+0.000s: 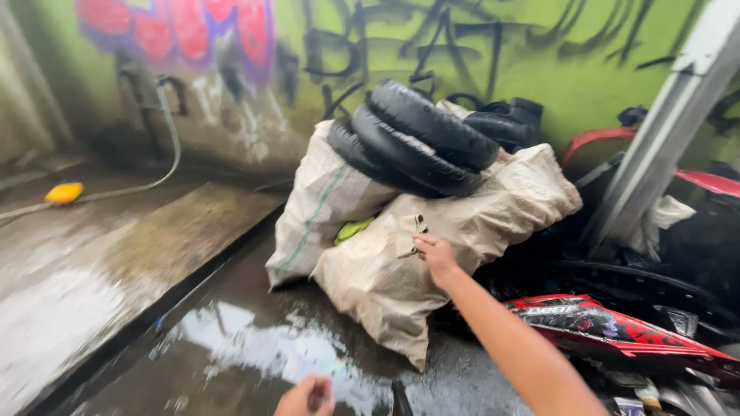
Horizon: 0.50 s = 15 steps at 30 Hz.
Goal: Cleaning a motorcycle fairing using a cloth on a wet floor
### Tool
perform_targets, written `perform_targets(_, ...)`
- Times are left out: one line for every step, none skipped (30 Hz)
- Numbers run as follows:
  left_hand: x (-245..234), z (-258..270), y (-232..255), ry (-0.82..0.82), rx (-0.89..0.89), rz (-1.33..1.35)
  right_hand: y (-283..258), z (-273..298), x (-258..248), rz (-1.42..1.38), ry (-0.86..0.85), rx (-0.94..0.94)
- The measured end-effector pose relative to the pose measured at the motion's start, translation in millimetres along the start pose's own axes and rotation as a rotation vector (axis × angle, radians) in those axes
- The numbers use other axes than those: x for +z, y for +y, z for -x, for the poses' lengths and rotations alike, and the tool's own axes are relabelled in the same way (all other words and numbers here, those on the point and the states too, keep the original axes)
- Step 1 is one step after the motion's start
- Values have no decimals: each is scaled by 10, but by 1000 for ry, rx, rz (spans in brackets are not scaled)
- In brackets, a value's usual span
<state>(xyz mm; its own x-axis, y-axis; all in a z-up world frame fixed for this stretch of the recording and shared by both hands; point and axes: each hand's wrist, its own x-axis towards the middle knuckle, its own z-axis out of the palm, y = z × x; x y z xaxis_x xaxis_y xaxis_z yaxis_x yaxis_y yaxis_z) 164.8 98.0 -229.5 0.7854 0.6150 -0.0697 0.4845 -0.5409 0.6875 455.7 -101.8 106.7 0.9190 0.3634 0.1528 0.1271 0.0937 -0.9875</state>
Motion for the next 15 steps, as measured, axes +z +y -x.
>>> perform_targets(-569, 216, 485, 5, -31, 8, -63, 124, -40, 7, -27, 16)
perform_targets(-1029, 638, 947, 6, 51, 145, -74, 288, -96, -120, -158, 57)
perform_targets(-1450, 1162, 1496, 12, 133, 282, -82, 447, -154, -249, -285, 100)
perform_targets(-1576, 1340, 1675, 11, 85, 285, -191, 824, -160, -246, -308, 142)
perform_targets(-1701, 1494, 1846, -87, 52, 518, -312, 1190, -174, -245, -400, 169)
perform_targets(-1877, 1549, 2018, -164, 31, 749, -473, 1471, -145, -253, -497, 183)
perform_targets(-2002, 1770, 2172, -145, -5, 752, -699, 1883, -99, -257, -525, 211)
perform_targets(-2101, 1993, 2332, -166, -42, 883, -940, 2289, -86, -245, -588, 265)
perform_targets(-2199, 2199, 2493, -182, -76, 1016, -1190, 2684, -91, -232, -651, 319)
perform_targets(-2253, 2348, 2538, -158, -87, 1022, -1166, 2796, -167, -230, -677, 326)
perform_targets(-2306, 2485, 2583, -90, -68, 1028, -1139, 2895, -242, -169, -732, 325)
perform_targets(-2323, 2638, 2627, -34, -54, 1034, -1098, 3024, -355, -106, -778, 331)
perform_targets(-2318, 2751, 2576, -21, -71, 1042, -1237, 3022, -546, -102, -795, 345)
perform_targets(-2327, 2821, 2537, 2, -56, 1022, -1372, 2994, -734, -101, -957, 233)
perform_targets(-2337, 2884, 2501, 26, -41, 1003, -1505, 2954, -920, -101, -1117, 117)
